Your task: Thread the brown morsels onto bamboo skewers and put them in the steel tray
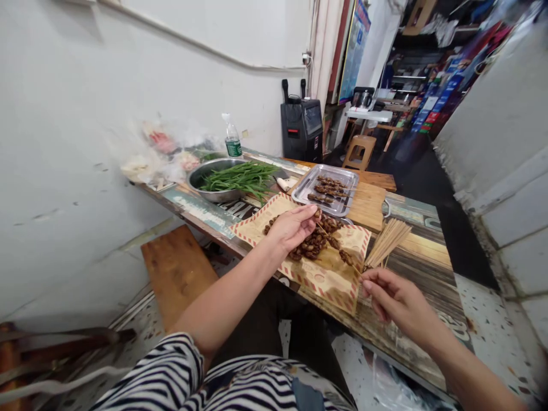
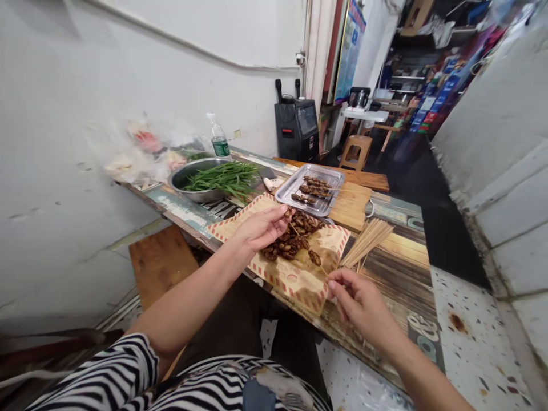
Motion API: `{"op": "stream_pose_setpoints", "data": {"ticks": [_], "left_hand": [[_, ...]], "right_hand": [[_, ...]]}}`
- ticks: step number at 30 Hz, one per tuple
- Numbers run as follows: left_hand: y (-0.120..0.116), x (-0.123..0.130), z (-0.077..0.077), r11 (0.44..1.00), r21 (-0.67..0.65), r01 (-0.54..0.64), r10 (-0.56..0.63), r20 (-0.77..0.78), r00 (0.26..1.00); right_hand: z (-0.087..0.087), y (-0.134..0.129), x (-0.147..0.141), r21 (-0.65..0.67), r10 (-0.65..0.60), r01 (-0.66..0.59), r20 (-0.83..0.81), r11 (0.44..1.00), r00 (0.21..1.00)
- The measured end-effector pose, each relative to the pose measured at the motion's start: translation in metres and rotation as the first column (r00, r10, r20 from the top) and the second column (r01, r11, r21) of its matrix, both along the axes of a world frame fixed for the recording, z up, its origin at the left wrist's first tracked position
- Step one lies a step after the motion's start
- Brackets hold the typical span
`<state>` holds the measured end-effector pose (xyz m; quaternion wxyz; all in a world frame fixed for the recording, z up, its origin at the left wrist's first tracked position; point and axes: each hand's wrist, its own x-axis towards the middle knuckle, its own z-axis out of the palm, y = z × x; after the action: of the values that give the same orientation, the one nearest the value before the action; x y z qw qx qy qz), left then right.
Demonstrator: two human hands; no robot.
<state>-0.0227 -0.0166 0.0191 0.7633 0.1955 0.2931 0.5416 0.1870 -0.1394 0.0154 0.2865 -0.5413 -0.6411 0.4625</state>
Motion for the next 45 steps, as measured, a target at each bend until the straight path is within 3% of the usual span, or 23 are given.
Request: {"op": "stream_pose_setpoints", "data": {"ticks": [3,6,10,12,14,18,24,28,31,41,45], "left_hand": [[0.011,-0.003,-0.006,0.998,-0.017,-0.056,0.057,0.028,0.998],[0.017,-0.009,-0.018,0.994,-0.028,-0.106,0.107,0.044,0.993],[0.018,-0.015,-0.028,0.994,-0.031,-0.104,0.105,0.04,0.994],[0.016,-0.016,-0.03,0.992,-0.023,-0.126,0.127,0.046,0.991],[0.013,-0.016,-0.03,0.983,-0.023,-0.184,0.185,0.058,0.981],[0.004,-0.017,-0.028,0.97,-0.075,-0.231,0.239,0.109,0.965],[-0.009,-0.017,-0.019,0.978,-0.101,-0.185,0.2,0.178,0.963],[-0.012,-0.017,-0.016,0.98,-0.096,-0.176,0.192,0.192,0.962],[-0.013,-0.017,-0.017,0.979,-0.113,-0.168,0.188,0.194,0.963],[-0.01,-0.021,-0.017,0.968,-0.213,-0.131,0.184,0.249,0.951],[-0.011,-0.022,-0.017,0.97,-0.192,-0.148,0.191,0.232,0.954]], "right_hand": [[0.002,0.028,0.002,-0.008,0.049,-0.049,-0.026,0.999,0.998],[-0.008,0.049,-0.003,-0.073,0.136,-0.142,-0.074,0.987,0.988],[-0.02,0.067,-0.014,-0.117,0.145,-0.156,-0.098,0.981,0.985],[-0.022,0.069,-0.017,-0.057,0.124,-0.125,-0.029,0.99,0.992],[-0.023,0.067,-0.017,0.102,0.072,-0.08,0.076,0.992,0.995],[-0.024,0.054,-0.011,0.442,-0.043,-0.047,0.19,0.896,0.981],[-0.02,0.041,-0.009,0.544,-0.035,-0.124,0.273,0.83,0.961],[-0.021,0.04,-0.008,0.734,-0.121,-0.179,0.336,0.656,0.934],[-0.023,0.04,-0.005,0.78,-0.151,-0.224,0.375,0.584,0.914],[-0.02,0.041,-0.001,0.765,-0.122,-0.205,0.347,0.61,0.93],[-0.018,0.04,-0.001,0.788,-0.137,-0.198,0.336,0.584,0.932]]}}
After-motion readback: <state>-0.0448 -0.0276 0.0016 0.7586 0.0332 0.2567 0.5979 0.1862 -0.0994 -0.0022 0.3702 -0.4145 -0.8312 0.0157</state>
